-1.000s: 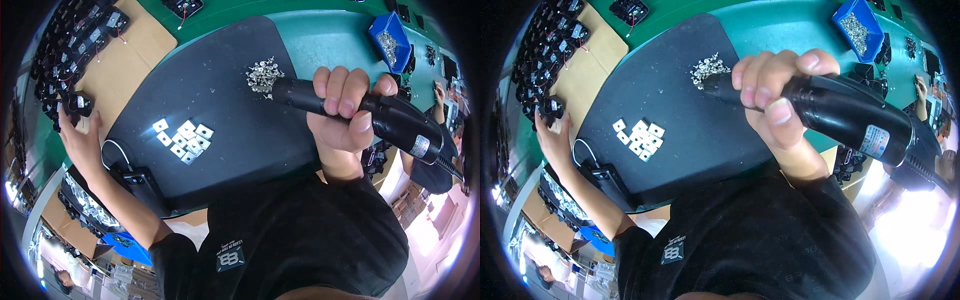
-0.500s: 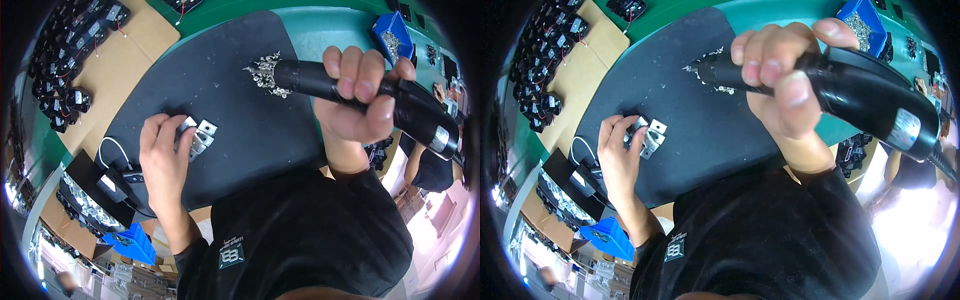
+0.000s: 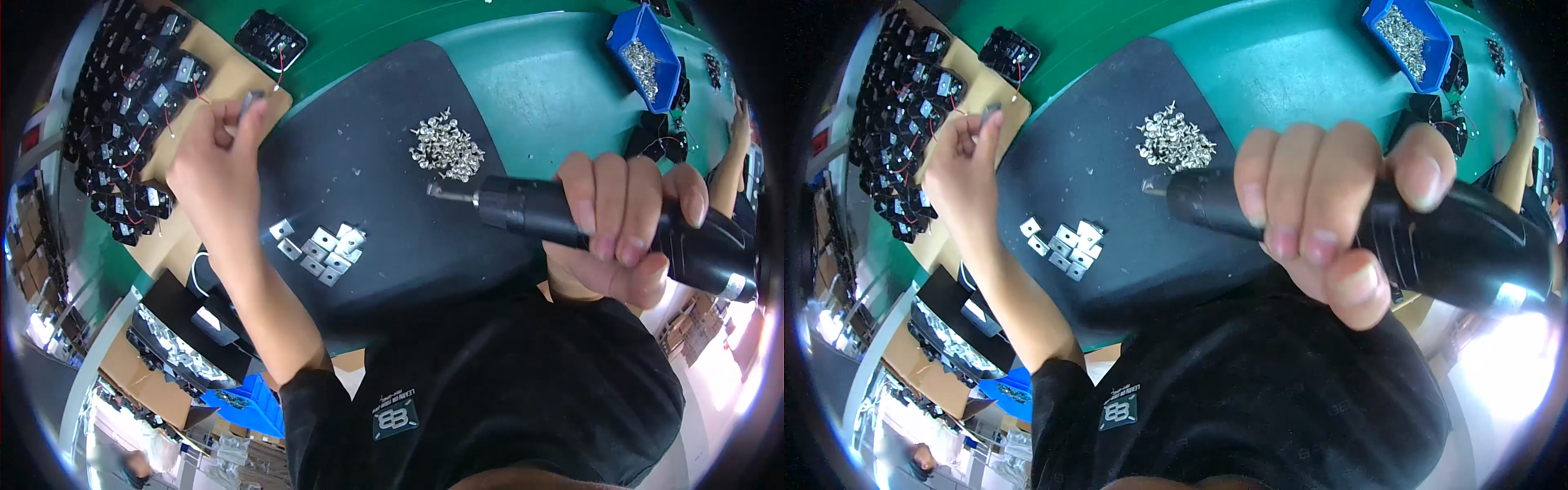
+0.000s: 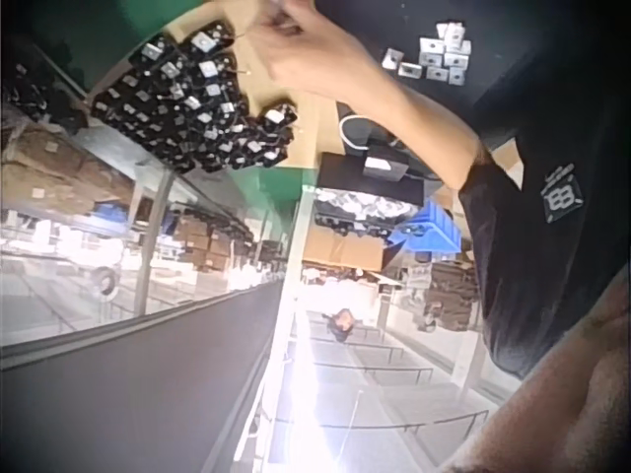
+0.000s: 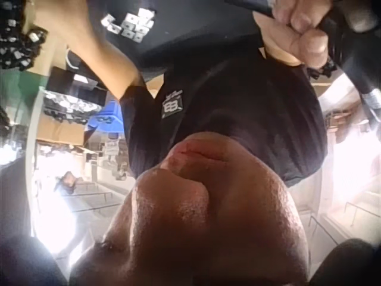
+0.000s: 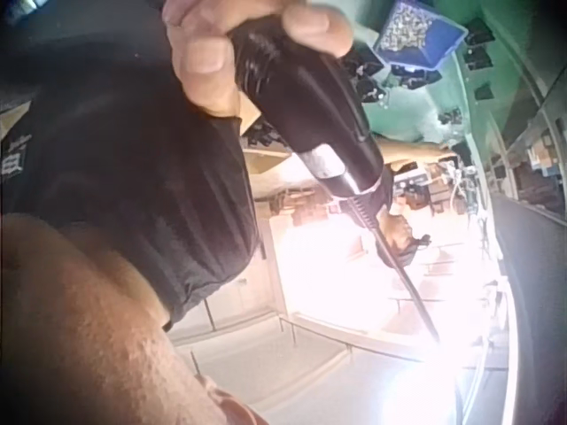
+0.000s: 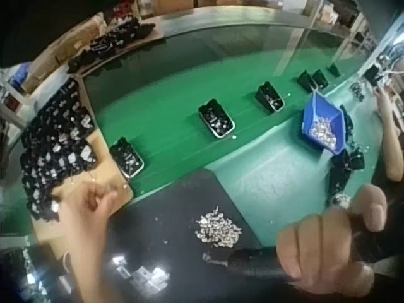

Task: The person uses a power screwdriver to fasten screws into small black electronic devices on a green workbench. They repeatedly pick up devices, align them, drive screws, and place the finished units aside. Metal brackets and a pile of screws are also handled during the process.

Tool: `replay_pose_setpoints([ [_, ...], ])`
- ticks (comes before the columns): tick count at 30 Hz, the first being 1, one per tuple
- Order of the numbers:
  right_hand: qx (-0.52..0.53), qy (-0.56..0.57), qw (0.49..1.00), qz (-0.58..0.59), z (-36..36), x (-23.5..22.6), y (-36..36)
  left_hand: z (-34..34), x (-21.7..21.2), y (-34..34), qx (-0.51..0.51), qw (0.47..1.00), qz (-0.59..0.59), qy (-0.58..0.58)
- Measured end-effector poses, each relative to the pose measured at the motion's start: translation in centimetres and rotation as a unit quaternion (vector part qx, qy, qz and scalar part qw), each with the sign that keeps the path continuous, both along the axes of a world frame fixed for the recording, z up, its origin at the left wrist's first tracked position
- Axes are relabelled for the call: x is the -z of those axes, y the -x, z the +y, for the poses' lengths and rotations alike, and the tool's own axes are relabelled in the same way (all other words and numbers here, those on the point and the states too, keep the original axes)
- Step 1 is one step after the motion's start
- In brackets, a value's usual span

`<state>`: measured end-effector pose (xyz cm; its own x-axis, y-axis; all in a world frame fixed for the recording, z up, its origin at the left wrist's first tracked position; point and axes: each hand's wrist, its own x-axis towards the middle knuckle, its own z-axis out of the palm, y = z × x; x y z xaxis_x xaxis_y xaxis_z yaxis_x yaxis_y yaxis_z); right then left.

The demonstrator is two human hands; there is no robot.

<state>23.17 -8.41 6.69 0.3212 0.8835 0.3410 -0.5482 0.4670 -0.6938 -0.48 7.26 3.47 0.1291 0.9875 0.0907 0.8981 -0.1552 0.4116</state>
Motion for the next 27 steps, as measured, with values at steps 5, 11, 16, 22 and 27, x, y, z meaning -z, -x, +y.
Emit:
replay_pose_setpoints([
  [5, -0.013, -0.061, 0.998, -0.019, 0.1, 0.3, -1.8, 5.4, 0.7, -1.8, 0.159, 0.978, -0.011, -0.134],
  [11, -0.044, -0.054, 0.997, -0.022, 0.4, 1.4, -2.8, 7.0, 2.6, -2.0, 0.136, 0.981, 0.112, -0.081],
  [16, -0.066, -0.083, 0.994, -0.026, 0.5, 1.9, -2.9, 7.8, 3.5, -2.7, 0.141, 0.98, 0.037, -0.139],
  [22, -0.057, -0.023, 0.998, -0.012, 0.1, 0.5, -2.1, 5.9, -0.5, -1.3, 0.104, 0.994, 0.022, -0.01],
  [27, -0.058, -0.009, 0.998, -0.008, -0.3, 1.3, -2.3, -4.4, -1.8, -0.8, 0.126, 0.99, -0.054, 0.036],
])
